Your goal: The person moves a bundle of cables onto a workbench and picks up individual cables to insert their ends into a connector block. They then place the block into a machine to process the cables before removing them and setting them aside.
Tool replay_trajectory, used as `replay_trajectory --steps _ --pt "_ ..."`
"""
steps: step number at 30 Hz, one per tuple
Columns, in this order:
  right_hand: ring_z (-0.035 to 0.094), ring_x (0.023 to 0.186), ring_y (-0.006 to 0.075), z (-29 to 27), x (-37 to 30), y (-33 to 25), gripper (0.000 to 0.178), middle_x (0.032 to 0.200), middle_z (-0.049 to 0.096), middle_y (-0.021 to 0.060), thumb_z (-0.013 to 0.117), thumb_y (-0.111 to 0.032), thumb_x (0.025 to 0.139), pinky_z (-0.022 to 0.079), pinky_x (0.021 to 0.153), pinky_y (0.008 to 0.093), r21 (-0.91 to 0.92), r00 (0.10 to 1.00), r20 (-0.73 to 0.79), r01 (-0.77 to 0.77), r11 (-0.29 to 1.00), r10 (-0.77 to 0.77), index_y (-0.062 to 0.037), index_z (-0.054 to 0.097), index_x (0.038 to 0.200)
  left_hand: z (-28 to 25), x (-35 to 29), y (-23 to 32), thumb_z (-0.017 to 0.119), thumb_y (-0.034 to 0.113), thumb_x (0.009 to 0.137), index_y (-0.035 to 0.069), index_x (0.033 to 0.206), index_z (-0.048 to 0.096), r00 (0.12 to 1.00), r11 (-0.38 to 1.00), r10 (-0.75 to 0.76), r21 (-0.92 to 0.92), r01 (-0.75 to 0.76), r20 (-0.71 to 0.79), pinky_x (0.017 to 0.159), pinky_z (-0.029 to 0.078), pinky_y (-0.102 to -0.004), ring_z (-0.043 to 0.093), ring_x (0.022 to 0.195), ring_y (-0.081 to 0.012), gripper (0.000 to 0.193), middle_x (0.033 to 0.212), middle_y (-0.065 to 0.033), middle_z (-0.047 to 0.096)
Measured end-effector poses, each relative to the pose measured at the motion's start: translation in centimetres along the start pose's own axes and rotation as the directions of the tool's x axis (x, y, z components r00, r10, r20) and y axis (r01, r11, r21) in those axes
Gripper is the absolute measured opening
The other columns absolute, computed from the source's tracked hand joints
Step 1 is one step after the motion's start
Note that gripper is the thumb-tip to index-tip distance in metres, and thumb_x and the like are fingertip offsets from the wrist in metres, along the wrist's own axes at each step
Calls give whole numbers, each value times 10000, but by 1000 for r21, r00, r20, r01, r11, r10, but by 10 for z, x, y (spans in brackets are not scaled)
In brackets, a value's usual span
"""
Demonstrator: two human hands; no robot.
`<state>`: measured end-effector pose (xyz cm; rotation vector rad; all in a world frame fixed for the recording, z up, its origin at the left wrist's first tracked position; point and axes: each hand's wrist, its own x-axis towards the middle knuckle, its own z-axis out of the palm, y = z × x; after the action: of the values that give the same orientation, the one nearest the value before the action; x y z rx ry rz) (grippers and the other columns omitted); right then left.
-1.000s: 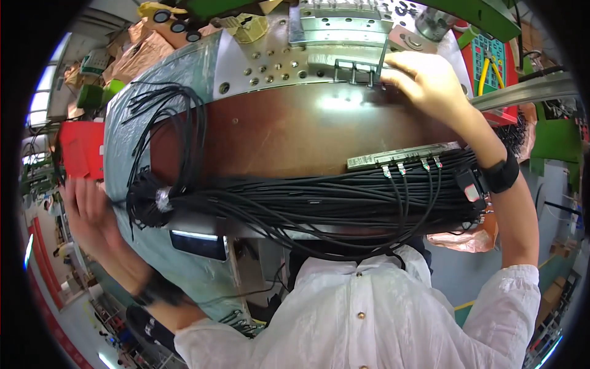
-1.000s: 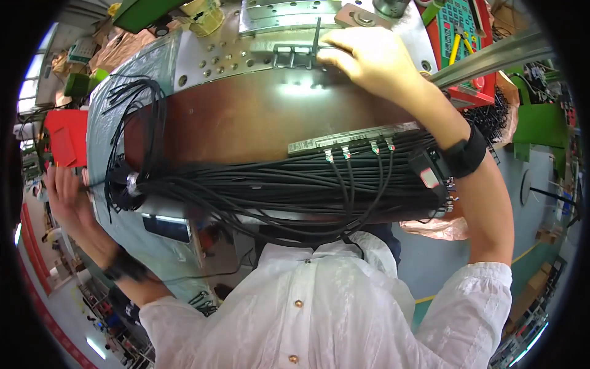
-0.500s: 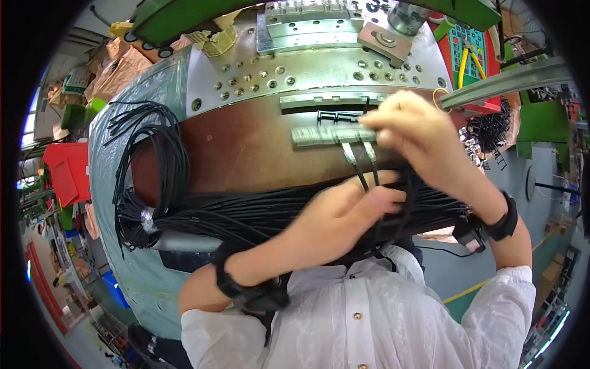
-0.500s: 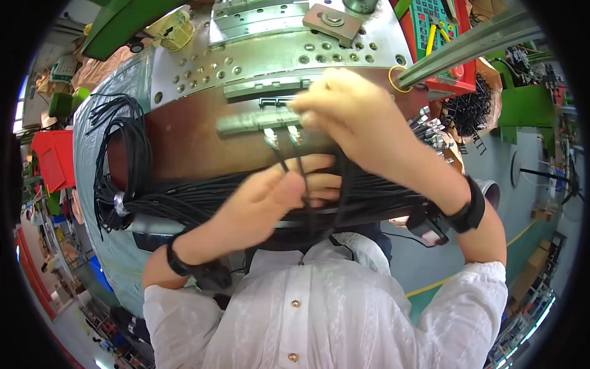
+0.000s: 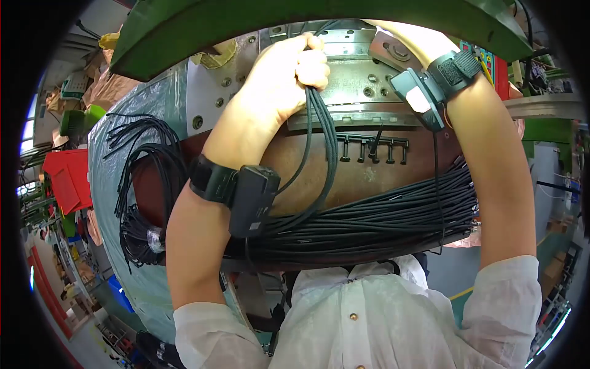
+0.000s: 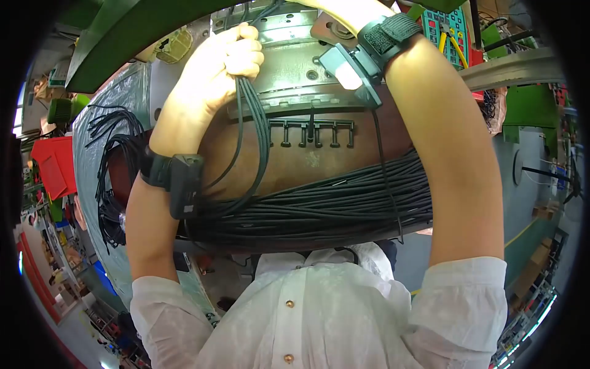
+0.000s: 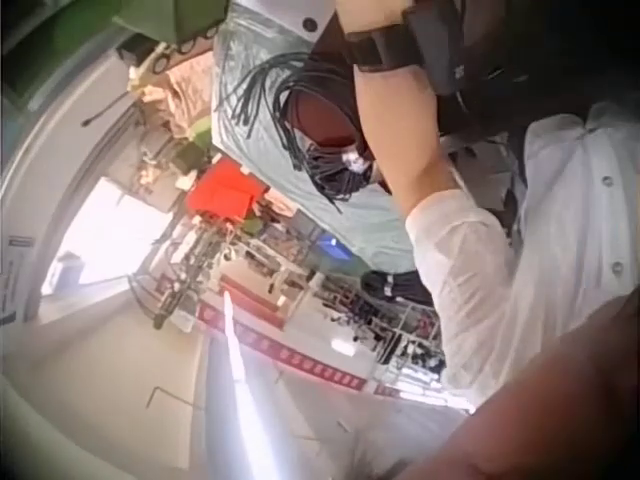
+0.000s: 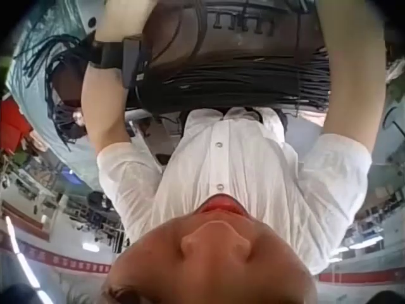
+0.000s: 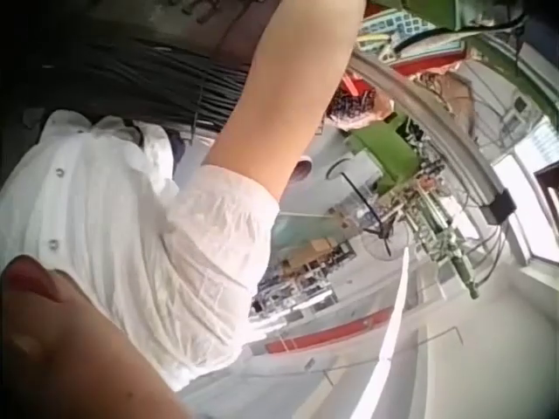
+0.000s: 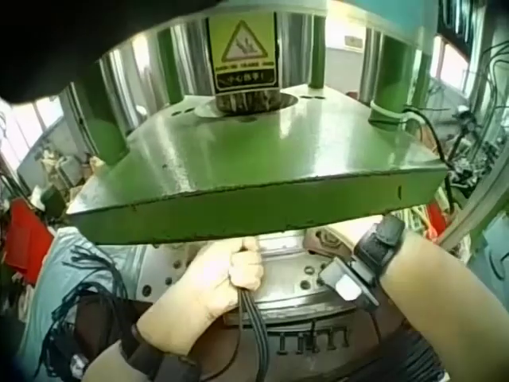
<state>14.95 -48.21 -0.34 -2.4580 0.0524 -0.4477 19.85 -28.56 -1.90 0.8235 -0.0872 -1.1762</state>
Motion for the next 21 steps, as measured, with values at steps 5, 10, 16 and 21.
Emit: replay_trajectory --steps 5,10,16,21 --pt "586 781 232 26 -10 19 212 889 612 126 558 -136 816 474 692 329 -280 970 -2 232 932 -242 -71 594 1014 -26 2 11 478 144 889 14 1018 586 913 426 354 904 34 -201 609 501 -289 622 704 -172 212 836 -92 645" --pt "602 810 249 29 -29 18 268 928 621 134 554 -115 805 485 711 331 -463 908 24 381 800 -419 -82 588 1069 -49 17 21 557 124 798 95 990 647 332 -847 484 528 -54 810 675 510 -279 633 766 -159 214 864 -28 659" --pt "621 846 268 38 -30 23 343 975 632 143 550 -89 792 498 735 333 -562 884 -13 380 735 -467 -95 580 1134 -72 35 20 622 117 747 151 941 691 251 -935 320 347 -70 914 690 514 -273 638 788 -152 210 881 5 668" --pt "621 780 288 42 -33 17 271 878 635 145 573 -142 805 504 700 354 -595 934 26 300 745 -356 -77 597 1067 -74 34 25 647 132 733 159 904 699 311 -890 392 443 -109 866 672 513 -271 635 767 -161 180 864 4 667"
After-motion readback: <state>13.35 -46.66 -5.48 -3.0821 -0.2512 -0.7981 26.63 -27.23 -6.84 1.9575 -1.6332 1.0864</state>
